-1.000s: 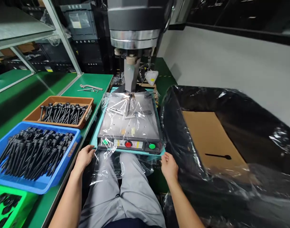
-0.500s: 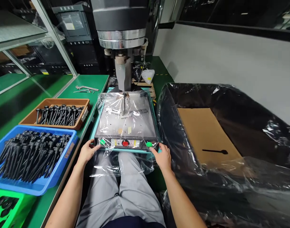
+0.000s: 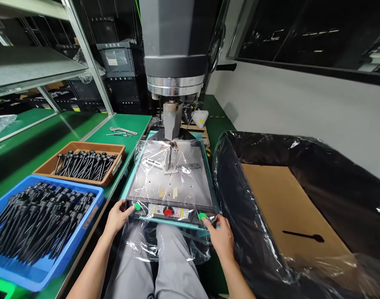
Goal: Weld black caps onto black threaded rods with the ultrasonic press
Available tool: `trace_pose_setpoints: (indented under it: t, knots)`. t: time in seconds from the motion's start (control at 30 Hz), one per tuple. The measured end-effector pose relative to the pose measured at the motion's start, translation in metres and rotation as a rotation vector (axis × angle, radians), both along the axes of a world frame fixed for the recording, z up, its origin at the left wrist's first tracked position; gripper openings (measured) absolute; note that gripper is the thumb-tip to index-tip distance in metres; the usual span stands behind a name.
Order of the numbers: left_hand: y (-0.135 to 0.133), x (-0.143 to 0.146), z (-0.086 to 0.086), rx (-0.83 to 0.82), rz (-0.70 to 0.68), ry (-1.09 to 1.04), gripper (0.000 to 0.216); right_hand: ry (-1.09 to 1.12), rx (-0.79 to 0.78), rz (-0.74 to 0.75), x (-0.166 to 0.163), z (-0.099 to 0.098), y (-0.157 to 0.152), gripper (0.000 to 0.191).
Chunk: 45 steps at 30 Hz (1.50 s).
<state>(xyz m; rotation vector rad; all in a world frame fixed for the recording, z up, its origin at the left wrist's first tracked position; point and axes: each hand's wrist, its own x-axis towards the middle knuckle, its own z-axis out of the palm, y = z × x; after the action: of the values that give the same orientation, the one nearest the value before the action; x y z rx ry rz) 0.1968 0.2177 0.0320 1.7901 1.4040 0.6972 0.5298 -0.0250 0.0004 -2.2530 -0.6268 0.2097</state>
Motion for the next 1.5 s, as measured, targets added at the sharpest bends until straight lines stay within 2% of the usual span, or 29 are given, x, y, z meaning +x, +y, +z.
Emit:
trace_pose_setpoints:
  t: [0.4,0.57,0.7,0.83,0.97,1.07,1.2,1.3,1.4,1.5]
  knots:
    - [0.0,0.003,-0.012,-0.007,0.051,-0.086,0.061,0.055,-0.015,-0.031,0.0,0.005,0.006,0.064]
    - [-0.003,-0.004,-0.016,-0.071,0.061,-0.193,0.071,0.102,0.001,0.04,0.004,0.001,-0.001,0.064]
    - [-0.011,-0.015,-0.018,-0.126,0.047,-0.305,0.069,0.112,0.053,0.146,0.006,-0.006,-0.009,0.06]
    - [-0.019,-0.022,-0.017,-0.201,0.093,-0.413,0.07,0.12,0.101,0.183,0.008,-0.01,-0.013,0.059]
    - [-0.029,-0.025,-0.01,-0.258,0.157,-0.462,0.069,0.136,0.132,0.19,0.01,-0.013,-0.012,0.058]
    - [-0.04,-0.028,0.0,-0.276,0.169,-0.504,0.071,0.216,0.218,0.161,0.01,-0.014,-0.013,0.065]
    - [-0.054,-0.032,0.013,-0.38,-0.009,-0.449,0.058,0.428,0.479,0.02,-0.002,-0.01,-0.022,0.074]
    - [-0.062,-0.038,0.015,-0.402,-0.103,-0.396,0.048,0.611,0.682,-0.006,-0.02,-0.005,-0.032,0.082]
    - [-0.068,-0.045,0.012,-0.414,-0.098,-0.402,0.048,0.751,0.678,0.037,-0.039,-0.001,-0.044,0.076]
    - [-0.074,-0.053,0.012,-0.442,-0.072,-0.454,0.049,0.704,0.627,0.038,-0.047,0.0,-0.053,0.055]
